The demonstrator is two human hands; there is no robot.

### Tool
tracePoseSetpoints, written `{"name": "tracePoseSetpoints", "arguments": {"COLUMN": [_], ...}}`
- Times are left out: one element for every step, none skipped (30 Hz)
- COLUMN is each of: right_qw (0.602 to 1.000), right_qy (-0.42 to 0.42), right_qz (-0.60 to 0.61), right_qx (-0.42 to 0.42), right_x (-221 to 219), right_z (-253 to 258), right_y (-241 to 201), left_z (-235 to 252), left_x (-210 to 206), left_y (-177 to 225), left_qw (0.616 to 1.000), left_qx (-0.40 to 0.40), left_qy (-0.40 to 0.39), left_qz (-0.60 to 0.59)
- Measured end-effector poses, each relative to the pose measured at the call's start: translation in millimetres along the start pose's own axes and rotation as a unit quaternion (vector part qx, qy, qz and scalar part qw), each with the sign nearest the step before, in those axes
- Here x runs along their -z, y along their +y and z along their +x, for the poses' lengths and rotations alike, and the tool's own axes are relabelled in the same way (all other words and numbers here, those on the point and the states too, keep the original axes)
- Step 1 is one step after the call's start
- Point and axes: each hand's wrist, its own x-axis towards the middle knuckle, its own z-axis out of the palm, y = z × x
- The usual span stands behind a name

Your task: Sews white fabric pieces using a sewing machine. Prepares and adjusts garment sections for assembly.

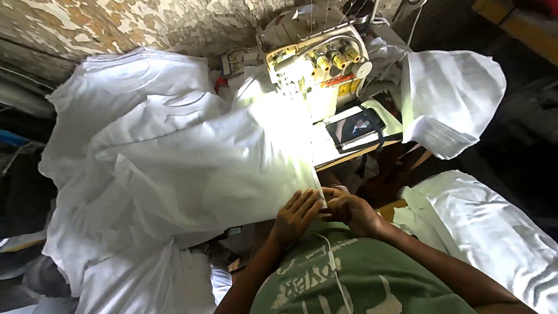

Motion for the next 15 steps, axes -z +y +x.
{"name": "tracePoseSetpoints", "arguments": {"right_qw": [1.0,1.0,1.0,1.0,1.0,1.0,0.999,0.999,0.999,0.999,0.999,0.999,0.999,0.999,0.999], "right_qy": [-0.002,0.001,0.004,0.006,0.007,0.008,0.009,0.011,0.017,0.024,0.029,0.035,0.04,0.041,0.041], "right_qz": [0.002,0.002,-0.001,-0.005,-0.01,-0.015,-0.021,-0.023,-0.025,-0.022,-0.021,-0.02,-0.02,-0.021,-0.025], "right_qx": [0.002,0.004,0.005,0.008,0.013,0.019,0.024,0.026,0.026,0.025,0.023,0.021,0.017,0.014,0.011], "right_x": [0.4,-0.2,-1.2,-2.2,-2.7,-2.8,-2.8,-2.9,-3.8,-4.6,-5.3,-5.9,-6.1,-6.0,-6.3], "right_z": [0.0,-0.2,-0.6,-0.8,-0.9,-0.7,-0.4,0.0,0.3,0.7,1.1,1.4,1.3,1.3,1.6], "right_y": [1.0,1.9,1.9,1.6,1.4,1.4,1.2,1.1,0.6,0.1,-0.3,-0.5,-0.4,-0.3,-0.4], "left_z": [0.1,-0.2,-0.7,-1.1,-1.3,-0.8,-0.1,0.8,1.5,2.2,2.8,3.1,3.0,2.5,2.1], "left_x": [-0.3,-0.2,-0.3,-0.7,-1.1,-0.8,-0.2,0.6,1.3,1.4,1.1,0.7,0.3,0.0,-0.4], "left_y": [-0.5,-0.5,-0.4,-0.5,-0.7,-0.7,-0.7,-0.8,-1.0,-1.5,-2.0,-2.4,-2.7,-3.3,-4.1], "left_qw": [1.0,1.0,1.0,1.0,1.0,1.0,1.0,1.0,1.0,1.0,1.0,1.0,1.0,1.0,1.0], "left_qx": [-0.001,-0.001,0.001,0.003,0.005,0.006,0.007,0.007,0.008,0.006,0.005,0.005,0.004,0.004,0.005], "left_qy": [0.0,-0.002,-0.002,0.0,0.001,0.001,0.0,-0.002,-0.006,-0.006,-0.004,-0.004,-0.004,-0.007,-0.011], "left_qz": [0.001,0.002,0.001,-0.001,-0.005,-0.008,-0.011,-0.013,-0.015,-0.017,-0.019,-0.021,-0.022,-0.022,-0.025]}}
